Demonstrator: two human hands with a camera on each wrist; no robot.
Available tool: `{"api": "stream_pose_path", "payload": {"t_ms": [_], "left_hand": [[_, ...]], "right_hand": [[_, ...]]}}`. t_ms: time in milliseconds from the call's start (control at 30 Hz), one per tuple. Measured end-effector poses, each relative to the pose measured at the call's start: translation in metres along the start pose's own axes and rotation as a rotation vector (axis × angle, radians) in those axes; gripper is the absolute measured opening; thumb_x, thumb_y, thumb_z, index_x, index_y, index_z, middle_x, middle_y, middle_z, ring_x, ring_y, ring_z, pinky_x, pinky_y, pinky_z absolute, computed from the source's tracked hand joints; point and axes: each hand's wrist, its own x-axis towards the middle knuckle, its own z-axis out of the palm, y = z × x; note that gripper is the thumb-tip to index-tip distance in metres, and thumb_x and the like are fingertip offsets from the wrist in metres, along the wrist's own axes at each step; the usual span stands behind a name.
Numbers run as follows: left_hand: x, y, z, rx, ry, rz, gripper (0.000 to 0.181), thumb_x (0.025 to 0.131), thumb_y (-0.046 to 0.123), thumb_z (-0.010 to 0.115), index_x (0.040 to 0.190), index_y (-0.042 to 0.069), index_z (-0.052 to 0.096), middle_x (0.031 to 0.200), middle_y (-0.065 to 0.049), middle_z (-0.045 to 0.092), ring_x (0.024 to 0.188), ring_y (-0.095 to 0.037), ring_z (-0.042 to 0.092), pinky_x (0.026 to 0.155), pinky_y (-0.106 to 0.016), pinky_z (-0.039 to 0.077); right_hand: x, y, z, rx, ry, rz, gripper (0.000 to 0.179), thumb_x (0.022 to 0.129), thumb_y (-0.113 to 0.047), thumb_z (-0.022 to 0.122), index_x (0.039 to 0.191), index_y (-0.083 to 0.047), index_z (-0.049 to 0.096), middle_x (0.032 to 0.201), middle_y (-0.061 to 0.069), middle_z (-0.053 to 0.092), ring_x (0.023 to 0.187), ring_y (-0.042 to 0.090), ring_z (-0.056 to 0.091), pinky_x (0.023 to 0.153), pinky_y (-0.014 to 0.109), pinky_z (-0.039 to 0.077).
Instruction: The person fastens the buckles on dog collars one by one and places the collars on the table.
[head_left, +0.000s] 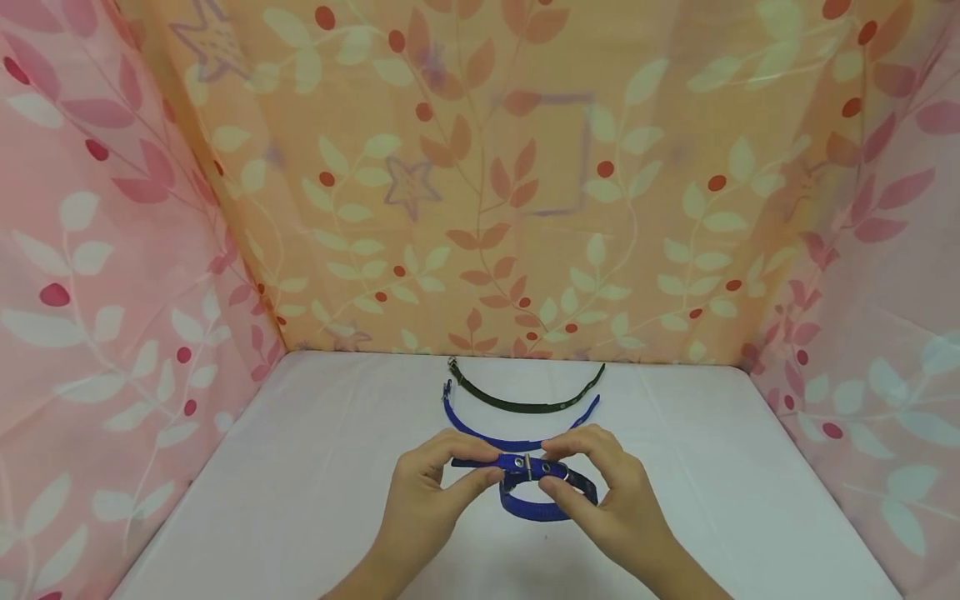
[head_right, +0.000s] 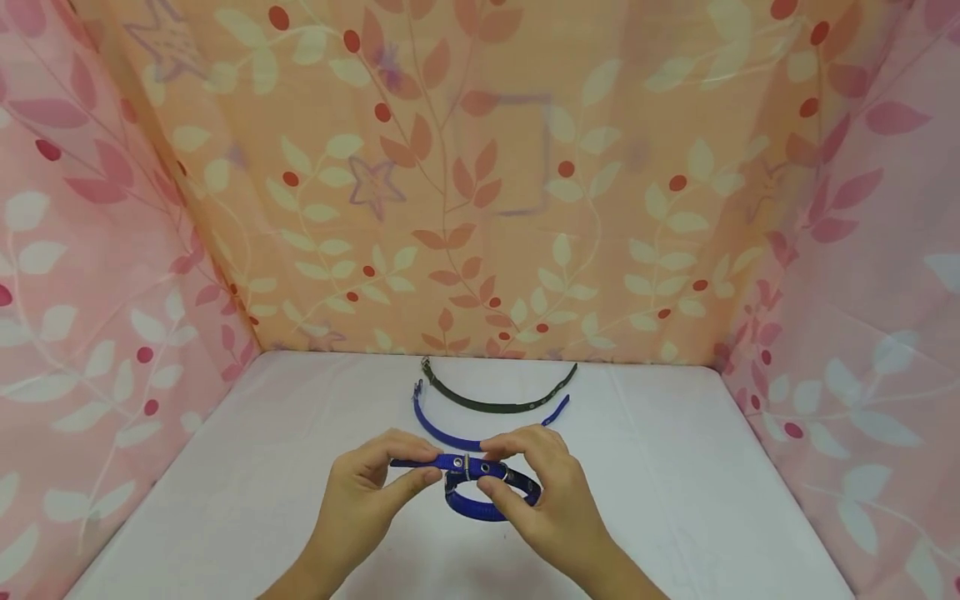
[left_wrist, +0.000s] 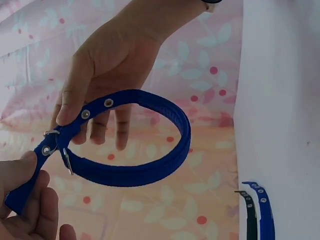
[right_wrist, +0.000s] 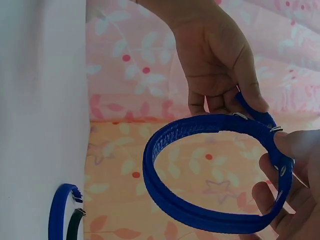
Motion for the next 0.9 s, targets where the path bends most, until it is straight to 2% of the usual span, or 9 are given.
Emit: {"api": "stream_pose_path", "payload": {"t_ms": [133,333,400,533,600,633,700,800,900], "left_hand": [[0.001,0.001,-0.003,-0.059,0.021,-0.024,0.018,0.087,0.010,0.081,0.104,0.015,0.077,0.103,-0.001,0.074,0.100,-0.019,0.069,0.094,-0.024,0.056],[0.000,0.002,0.000,-0.114,-0.010,0.002,0.023,0.088,0.004,0.079,0.110,0.011,0.072,0.107,-0.006,0.072,0.104,-0.021,0.068,0.095,-0.027,0.056],[-0.001,0.002,0.001,-0.128,-0.015,-0.035,0.030,0.090,0.006,0.078,0.117,0.012,0.069,0.109,-0.005,0.072,0.106,-0.022,0.068,0.098,-0.026,0.055],[-0.004,0.003,0.008,-0.127,-0.038,-0.175,0.042,0.092,0.014,0.078,0.129,0.020,0.061,0.114,0.001,0.071,0.108,-0.022,0.066,0.106,-0.025,0.049],[-0.006,0.002,0.012,-0.090,-0.065,-0.210,0.042,0.091,0.018,0.079,0.128,0.022,0.061,0.113,0.004,0.070,0.105,-0.021,0.065,0.103,-0.025,0.050],[-0.006,0.002,0.014,-0.065,-0.080,-0.205,0.040,0.091,0.020,0.080,0.127,0.023,0.062,0.112,0.006,0.070,0.104,-0.020,0.065,0.102,-0.026,0.051],[-0.008,0.000,0.016,0.000,-0.097,-0.158,0.035,0.090,0.023,0.081,0.121,0.024,0.066,0.110,0.010,0.071,0.099,-0.016,0.066,0.095,-0.028,0.055],[-0.009,-0.003,0.018,0.047,-0.086,-0.010,0.025,0.091,0.020,0.079,0.115,0.021,0.071,0.107,0.007,0.074,0.096,-0.013,0.069,0.087,-0.030,0.059],[-0.010,-0.006,0.018,0.018,-0.063,0.123,0.021,0.093,0.009,0.076,0.113,0.013,0.075,0.108,-0.001,0.075,0.097,-0.014,0.069,0.082,-0.029,0.060]], "right_hand": [[0.001,-0.003,-0.002,0.039,-0.016,0.100,0.042,0.083,0.000,0.083,0.117,-0.020,0.067,0.104,-0.007,0.070,0.101,0.010,0.064,0.090,0.018,0.050],[0.000,-0.006,-0.002,0.039,-0.048,0.103,0.040,0.085,-0.001,0.081,0.117,-0.019,0.067,0.107,-0.007,0.070,0.103,0.011,0.063,0.092,0.020,0.050],[-0.001,-0.007,-0.002,0.042,-0.058,0.118,0.043,0.085,0.000,0.081,0.121,-0.018,0.065,0.107,-0.008,0.070,0.103,0.011,0.064,0.095,0.020,0.050],[-0.003,-0.008,-0.004,0.123,-0.025,0.189,0.051,0.086,0.007,0.077,0.128,-0.013,0.058,0.106,-0.004,0.069,0.101,0.013,0.066,0.101,0.019,0.048],[-0.004,-0.009,-0.005,0.167,0.010,0.221,0.052,0.086,0.010,0.075,0.129,-0.010,0.057,0.106,-0.001,0.068,0.102,0.014,0.065,0.103,0.018,0.047],[-0.004,-0.010,-0.005,0.183,0.024,0.222,0.052,0.086,0.012,0.074,0.130,-0.008,0.057,0.106,0.002,0.068,0.102,0.015,0.065,0.103,0.018,0.046],[-0.005,-0.010,-0.006,0.204,0.039,0.231,0.052,0.085,0.014,0.073,0.130,-0.006,0.057,0.106,0.004,0.068,0.103,0.016,0.065,0.104,0.018,0.045],[-0.004,-0.011,-0.005,0.206,0.036,0.244,0.050,0.086,0.011,0.074,0.130,-0.008,0.058,0.107,0.002,0.069,0.104,0.015,0.065,0.105,0.018,0.045],[-0.003,-0.010,-0.004,0.190,0.021,0.211,0.049,0.086,0.010,0.075,0.128,-0.010,0.060,0.107,0.000,0.070,0.103,0.015,0.065,0.104,0.019,0.046]]}}
